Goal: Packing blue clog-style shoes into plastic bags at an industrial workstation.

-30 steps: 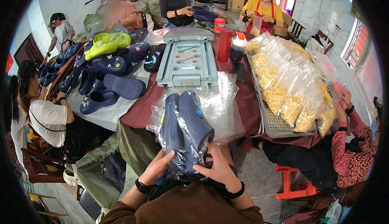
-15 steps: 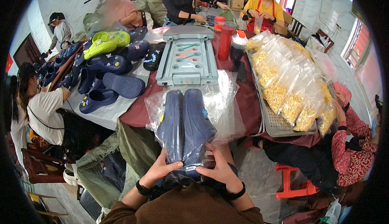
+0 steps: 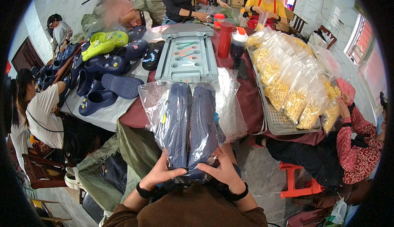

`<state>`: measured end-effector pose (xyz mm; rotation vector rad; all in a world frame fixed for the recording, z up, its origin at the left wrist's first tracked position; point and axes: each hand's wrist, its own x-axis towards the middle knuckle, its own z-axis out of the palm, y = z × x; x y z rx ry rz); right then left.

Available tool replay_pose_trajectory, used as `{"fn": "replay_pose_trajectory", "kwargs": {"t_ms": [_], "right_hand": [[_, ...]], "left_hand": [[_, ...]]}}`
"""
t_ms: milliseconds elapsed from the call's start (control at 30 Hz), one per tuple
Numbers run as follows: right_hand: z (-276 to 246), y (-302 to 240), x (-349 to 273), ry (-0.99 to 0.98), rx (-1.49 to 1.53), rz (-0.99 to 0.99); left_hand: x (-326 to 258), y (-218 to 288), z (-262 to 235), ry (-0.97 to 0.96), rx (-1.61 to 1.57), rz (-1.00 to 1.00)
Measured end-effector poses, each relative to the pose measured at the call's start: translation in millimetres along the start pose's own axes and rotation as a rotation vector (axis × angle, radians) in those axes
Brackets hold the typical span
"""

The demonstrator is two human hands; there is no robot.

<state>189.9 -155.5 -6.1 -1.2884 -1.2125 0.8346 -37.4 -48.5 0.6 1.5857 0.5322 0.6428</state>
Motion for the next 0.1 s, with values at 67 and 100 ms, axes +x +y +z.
{"fn": "replay_pose_trajectory", "kwargs": {"t_ms": [67,100], "right_hand": [[-3.1,0.1,-1.7,-0.039,-0.084,0.004],[-3.2,-0.1,-2.1,-0.039,-0.084,0.004]], "left_hand": [[-1.6,-5.5,-1.9,-0.019,0.028,0.000],[-2.5,-8.7,-3.5,-0.038,0.058,-0.001]]}}
